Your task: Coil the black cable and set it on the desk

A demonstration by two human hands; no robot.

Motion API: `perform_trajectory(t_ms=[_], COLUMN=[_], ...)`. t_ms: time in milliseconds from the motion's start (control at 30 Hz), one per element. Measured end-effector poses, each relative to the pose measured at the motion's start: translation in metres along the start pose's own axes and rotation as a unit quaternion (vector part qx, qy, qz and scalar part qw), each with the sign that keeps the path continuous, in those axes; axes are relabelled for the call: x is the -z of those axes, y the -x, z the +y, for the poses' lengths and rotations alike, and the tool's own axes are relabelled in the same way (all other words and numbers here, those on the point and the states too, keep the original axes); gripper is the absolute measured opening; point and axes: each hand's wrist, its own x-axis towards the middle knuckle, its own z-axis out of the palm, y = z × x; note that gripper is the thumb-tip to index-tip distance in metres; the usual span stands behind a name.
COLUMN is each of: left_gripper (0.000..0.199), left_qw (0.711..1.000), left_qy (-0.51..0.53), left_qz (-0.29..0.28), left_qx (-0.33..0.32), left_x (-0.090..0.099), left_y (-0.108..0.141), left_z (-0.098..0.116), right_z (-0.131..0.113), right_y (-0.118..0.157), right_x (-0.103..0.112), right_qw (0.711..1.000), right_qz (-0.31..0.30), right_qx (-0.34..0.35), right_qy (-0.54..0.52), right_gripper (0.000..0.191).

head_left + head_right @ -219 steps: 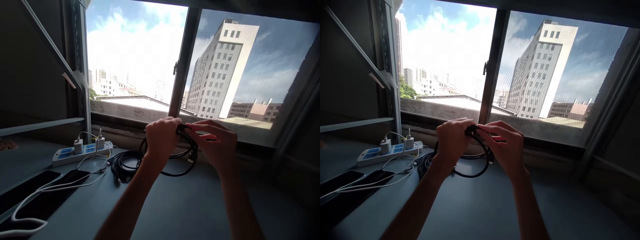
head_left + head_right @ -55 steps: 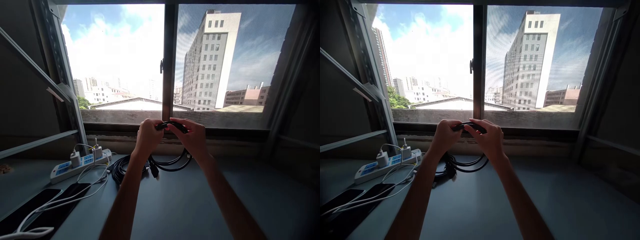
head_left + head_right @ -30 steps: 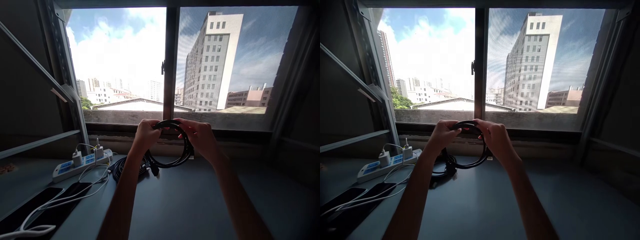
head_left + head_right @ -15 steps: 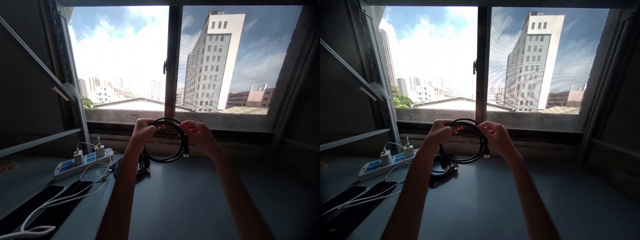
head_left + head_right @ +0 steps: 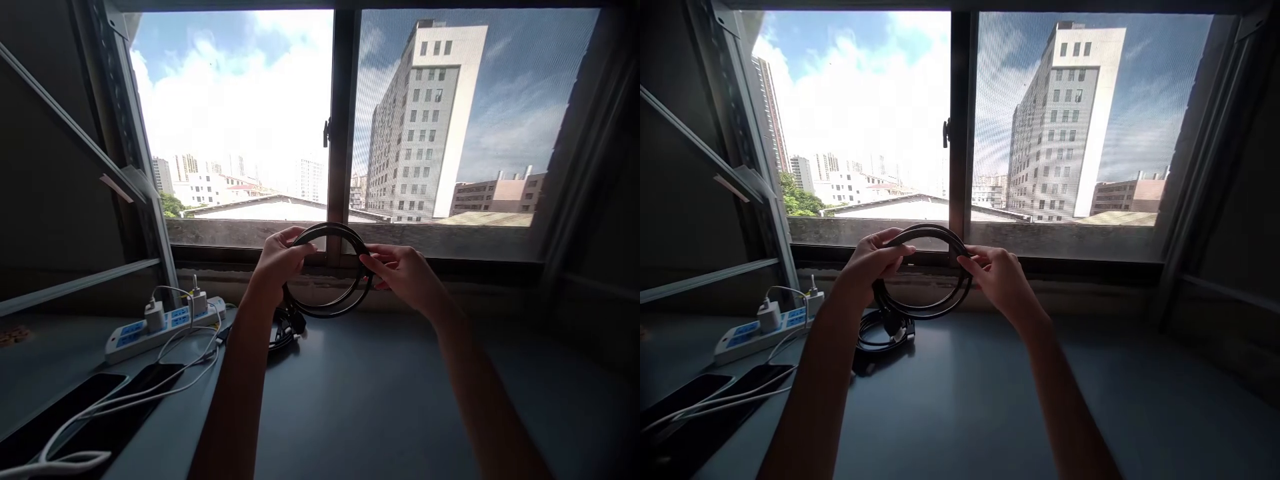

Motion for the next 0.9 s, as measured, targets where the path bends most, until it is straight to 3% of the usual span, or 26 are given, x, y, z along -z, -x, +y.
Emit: perform_trajectory(t_ms=[133, 300, 433, 533, 733, 900], left_gripper=[0.015, 0.008, 0.011, 0.012, 0.017, 0.016], left_qw=[0.999, 0.997, 0.997, 0.996, 0.994, 0.986], left_qy=[0.033, 0.04, 0.046, 0.057, 0.038, 0.04], left_qz=[0.039, 0.044, -0.008, -0.036, 0.066, 0.136], left_qx=[-0.017, -0.054, -0.066, -0.065, -0.074, -0.088], left_x=[0.003, 0.006, 0.003, 0.0, -0.001, 0.0], left_y=[-0.002, -0.002, 0.0, 0.0, 0.0, -0.003], left_z=[-0.001, -0.002, -0.001, -0.003, -0.003, -0.004], right_z=[-0.003, -0.004, 0.003, 0.008, 0.005, -0.007], right_y=[-0.002, -0.001, -0.004, -0.007, -0.01, -0.008], right_x=[0.009, 0.022, 0.02, 0.011, -0.01, -0.016], right_qw=[0.997, 0.997, 0.996, 0.995, 0.986, 0.966], right_qz=[-0.013, 0.001, 0.044, 0.033, -0.011, -0.05], right_qx=[-0.021, -0.01, -0.014, -0.026, -0.046, -0.084], right_qy=[-0.077, -0.081, -0.081, -0.088, -0.158, -0.239], right_gripper=[0.041, 0.039, 0.032, 0.027, 0.023, 0.052])
